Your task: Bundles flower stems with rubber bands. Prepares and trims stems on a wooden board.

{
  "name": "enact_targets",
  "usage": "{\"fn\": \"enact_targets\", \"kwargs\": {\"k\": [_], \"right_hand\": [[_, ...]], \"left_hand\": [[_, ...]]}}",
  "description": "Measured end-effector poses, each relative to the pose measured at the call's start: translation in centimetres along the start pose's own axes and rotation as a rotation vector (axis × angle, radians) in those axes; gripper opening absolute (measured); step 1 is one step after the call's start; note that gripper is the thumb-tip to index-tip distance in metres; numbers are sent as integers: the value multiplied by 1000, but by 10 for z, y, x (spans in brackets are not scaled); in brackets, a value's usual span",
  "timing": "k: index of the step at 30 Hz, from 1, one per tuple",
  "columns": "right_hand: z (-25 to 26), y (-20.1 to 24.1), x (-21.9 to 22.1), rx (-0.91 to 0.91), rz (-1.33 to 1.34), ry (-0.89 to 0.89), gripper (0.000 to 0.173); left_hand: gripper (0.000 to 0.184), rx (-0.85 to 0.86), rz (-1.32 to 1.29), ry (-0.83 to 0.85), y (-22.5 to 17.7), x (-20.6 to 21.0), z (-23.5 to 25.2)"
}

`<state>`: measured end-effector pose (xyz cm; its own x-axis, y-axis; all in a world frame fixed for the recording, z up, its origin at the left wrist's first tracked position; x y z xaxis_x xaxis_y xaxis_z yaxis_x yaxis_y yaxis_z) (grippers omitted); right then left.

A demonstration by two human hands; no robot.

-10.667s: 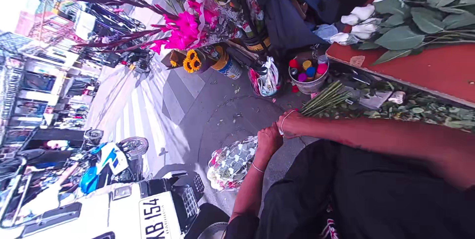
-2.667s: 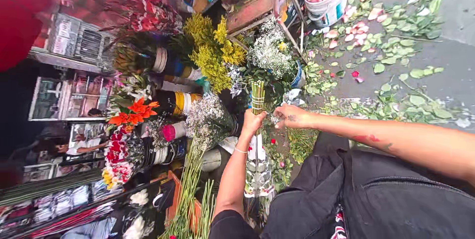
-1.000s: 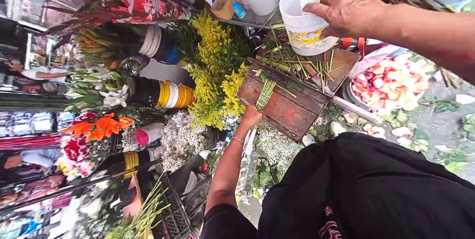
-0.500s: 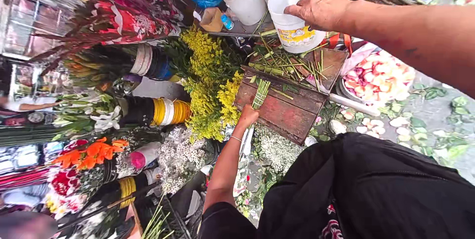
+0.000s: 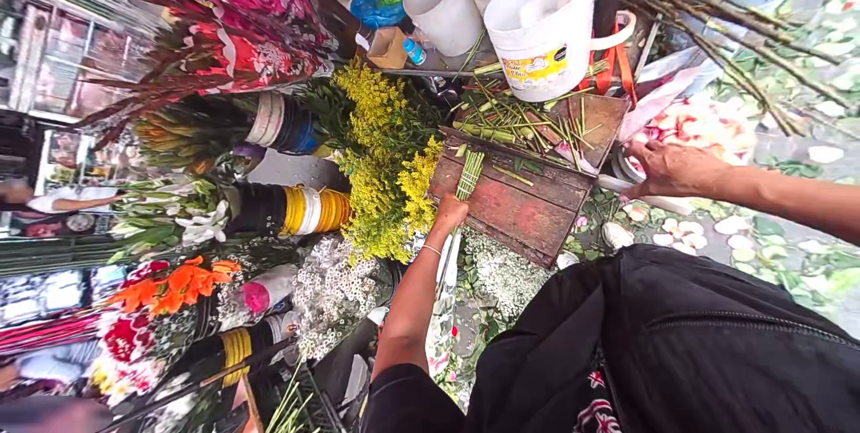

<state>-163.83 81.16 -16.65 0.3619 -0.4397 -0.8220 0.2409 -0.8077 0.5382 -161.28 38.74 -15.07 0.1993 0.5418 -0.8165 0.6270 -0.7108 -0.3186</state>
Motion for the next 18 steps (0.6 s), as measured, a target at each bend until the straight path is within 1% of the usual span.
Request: {"fn": "enact_targets", "kwargs": {"k": [1,2,3,4,5,6,8,9,11,13,15,18], "right_hand": [[-24,-22,27,35,103,5,64],[-44,-30,40,-13,206,-99,55],[-52,-14,24,222,246,201,43],[-55,1,5,382,282,368,32],[-60,10,-10,432,304,425,26],[-63,15,-28,398,330,407,26],[-58,27,-75,191,272,255,32],[-54,44,-104,79,193,159,33],[-46,94,-160,-92,-22,5,30],[-37,133,-188,-273,-184,-151,28],[-28,163,-203,-356,-272,-161,29],[-17,183,-217,-401,-335,-70,25]], "left_hand": [[19,1,-8,2,0,3,1],[19,6,-15,-5,-2,4,3],[18,3,-11,-10,-4,3,6],[17,-4,-1,-13,-3,3,5],[17,-13,22,-7,0,5,2],[18,-14,51,9,0,8,-1],[18,14,94,32,-7,16,-3],[20,25,120,39,-10,19,-3],[23,36,168,40,-18,22,1],[24,31,205,19,-27,19,8],[23,17,232,-8,-34,12,13],[25,-20,253,-28,-26,7,21]]}}
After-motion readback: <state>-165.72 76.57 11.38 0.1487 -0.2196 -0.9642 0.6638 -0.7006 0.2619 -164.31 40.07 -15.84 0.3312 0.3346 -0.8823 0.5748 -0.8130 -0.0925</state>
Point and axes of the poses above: each hand's wrist, its own z-axis towards the middle knuckle, its own x-axis out of the palm, y = z × x, the point moved 5 cm from there along z, towards the middle knuckle, and after that the axes turned 13 degrees about -y, right-handed, at the moved point
